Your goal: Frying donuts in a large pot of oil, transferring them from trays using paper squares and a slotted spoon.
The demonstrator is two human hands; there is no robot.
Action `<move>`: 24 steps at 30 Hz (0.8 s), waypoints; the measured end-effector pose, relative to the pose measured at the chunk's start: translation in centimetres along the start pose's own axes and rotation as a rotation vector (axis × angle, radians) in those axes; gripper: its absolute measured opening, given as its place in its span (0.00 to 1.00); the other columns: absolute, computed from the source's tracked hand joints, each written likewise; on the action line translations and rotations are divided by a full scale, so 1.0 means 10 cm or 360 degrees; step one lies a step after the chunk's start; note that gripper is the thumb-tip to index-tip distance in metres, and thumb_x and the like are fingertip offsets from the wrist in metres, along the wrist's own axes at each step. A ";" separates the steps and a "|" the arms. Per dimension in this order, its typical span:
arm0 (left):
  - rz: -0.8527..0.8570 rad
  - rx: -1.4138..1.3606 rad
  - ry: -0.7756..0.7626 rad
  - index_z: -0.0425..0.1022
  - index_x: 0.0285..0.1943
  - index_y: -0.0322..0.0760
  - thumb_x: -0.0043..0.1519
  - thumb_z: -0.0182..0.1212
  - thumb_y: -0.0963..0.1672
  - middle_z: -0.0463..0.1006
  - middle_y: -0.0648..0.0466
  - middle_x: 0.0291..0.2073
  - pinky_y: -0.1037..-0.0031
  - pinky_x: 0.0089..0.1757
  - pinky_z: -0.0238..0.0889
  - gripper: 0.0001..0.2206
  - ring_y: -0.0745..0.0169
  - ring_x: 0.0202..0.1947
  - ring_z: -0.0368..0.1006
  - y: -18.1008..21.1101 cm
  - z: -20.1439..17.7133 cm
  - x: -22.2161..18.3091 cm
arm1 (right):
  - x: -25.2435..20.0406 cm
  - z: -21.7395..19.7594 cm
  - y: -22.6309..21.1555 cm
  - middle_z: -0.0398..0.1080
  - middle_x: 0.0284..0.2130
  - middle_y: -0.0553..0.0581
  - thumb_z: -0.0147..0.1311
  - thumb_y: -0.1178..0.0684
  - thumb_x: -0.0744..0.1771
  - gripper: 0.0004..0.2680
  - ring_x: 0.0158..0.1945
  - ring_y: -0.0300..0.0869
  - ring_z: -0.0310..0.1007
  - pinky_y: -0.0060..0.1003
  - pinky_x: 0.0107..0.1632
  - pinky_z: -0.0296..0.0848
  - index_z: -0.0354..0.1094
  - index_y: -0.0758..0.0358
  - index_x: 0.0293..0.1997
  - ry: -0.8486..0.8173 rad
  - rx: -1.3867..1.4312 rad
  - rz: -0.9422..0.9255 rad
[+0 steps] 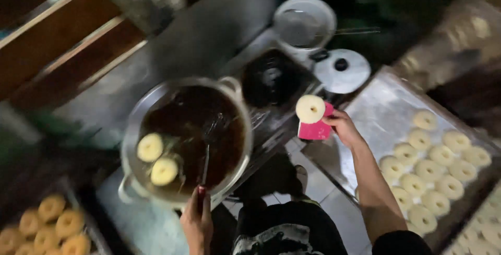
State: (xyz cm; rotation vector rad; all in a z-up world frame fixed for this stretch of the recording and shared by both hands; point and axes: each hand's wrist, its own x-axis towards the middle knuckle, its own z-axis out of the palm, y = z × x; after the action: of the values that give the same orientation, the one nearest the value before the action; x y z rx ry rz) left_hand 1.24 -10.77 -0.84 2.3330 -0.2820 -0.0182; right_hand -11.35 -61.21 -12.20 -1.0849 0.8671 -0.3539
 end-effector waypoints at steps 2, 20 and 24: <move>-0.0007 -0.0093 0.0078 0.78 0.59 0.37 0.64 0.61 0.46 0.84 0.48 0.47 0.68 0.48 0.68 0.16 0.55 0.47 0.79 -0.24 -0.20 -0.12 | -0.14 0.56 -0.17 0.77 0.36 0.50 0.59 0.60 0.63 0.11 0.36 0.38 0.74 0.34 0.34 0.70 0.75 0.60 0.49 -0.0177 -0.0257 0.0131; -0.0385 -0.0128 0.0180 0.77 0.62 0.43 0.63 0.59 0.46 0.84 0.51 0.51 0.68 0.49 0.69 0.18 0.57 0.48 0.79 -0.80 -0.87 -0.52 | -1.08 3.73 -0.50 0.70 0.23 0.55 0.53 0.58 0.61 0.03 0.28 0.43 0.73 0.36 0.28 0.70 0.66 0.60 0.25 -0.1290 -0.1921 0.0145; -0.0293 0.0046 0.0089 0.78 0.59 0.46 0.64 0.60 0.47 0.82 0.53 0.33 0.70 0.33 0.66 0.15 0.60 0.29 0.74 -0.89 -0.78 -0.48 | -0.77 3.32 -0.93 0.74 0.31 0.57 0.48 0.58 0.63 0.06 0.35 0.46 0.74 0.36 0.35 0.68 0.71 0.63 0.38 -0.0866 -0.2053 0.0045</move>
State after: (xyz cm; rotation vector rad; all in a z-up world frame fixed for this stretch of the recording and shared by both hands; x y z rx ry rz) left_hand -0.87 1.74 -2.05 2.3767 -0.0397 -0.0396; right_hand 10.40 -39.87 5.60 -2.2009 0.5555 0.6279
